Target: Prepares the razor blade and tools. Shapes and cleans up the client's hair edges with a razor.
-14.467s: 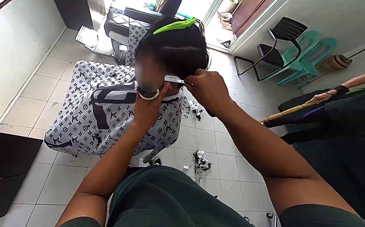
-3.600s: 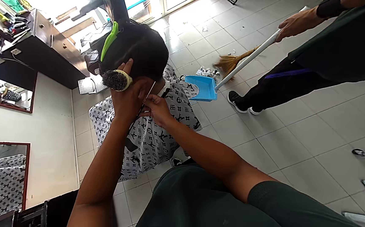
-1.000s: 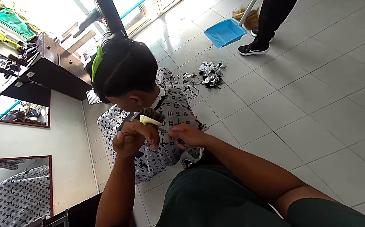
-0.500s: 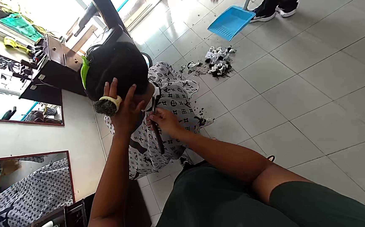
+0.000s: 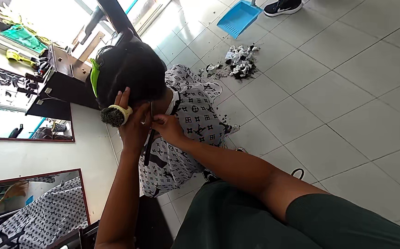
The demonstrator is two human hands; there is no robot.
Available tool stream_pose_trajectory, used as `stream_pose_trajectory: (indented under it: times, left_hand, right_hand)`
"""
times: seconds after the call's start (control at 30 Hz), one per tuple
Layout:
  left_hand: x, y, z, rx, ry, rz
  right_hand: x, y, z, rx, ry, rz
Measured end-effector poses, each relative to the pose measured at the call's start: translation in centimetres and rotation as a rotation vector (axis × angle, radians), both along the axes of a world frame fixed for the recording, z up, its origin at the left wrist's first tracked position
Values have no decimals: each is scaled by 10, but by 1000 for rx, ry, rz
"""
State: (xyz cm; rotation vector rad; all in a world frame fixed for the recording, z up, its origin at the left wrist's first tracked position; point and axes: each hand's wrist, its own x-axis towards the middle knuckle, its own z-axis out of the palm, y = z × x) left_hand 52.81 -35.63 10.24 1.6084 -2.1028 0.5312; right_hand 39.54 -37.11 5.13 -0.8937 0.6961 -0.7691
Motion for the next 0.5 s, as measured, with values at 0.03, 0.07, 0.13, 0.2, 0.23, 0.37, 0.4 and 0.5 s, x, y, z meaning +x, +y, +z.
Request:
stream_pose_trajectory:
  times: [0.03,0.07,0.13,0.2,0.23,0.37,0.4,0.5]
  left_hand:
    - [1,-1,0,-20,-6,-4]
    - [2,-1,0,-26,-11,-5]
    - [3,-1,1,-24,-22,-5]
    - [3,0,2,0,-16,-4]
    - [3,-1,2,-10,-22,-7]
    - [3,-2,4,-26,-54,2]
    - [3,-1,4,-24,-60,7]
    - [3,-1,4,-7,-64,18]
  right_hand:
    - [2,0,-1,6,-8,-5]
    - [4,0,-1,8,-11,-11]
    - [4,0,0,0,-3,-15]
    - [6,-2,-2,15,-12,-21]
    - [7,-4,-2,23,-16,-27]
    - [8,-6,0,41,-23,-34]
    - [8,-6,0,41,-26,-33]
    - [8,-7,1,29,-18,-27]
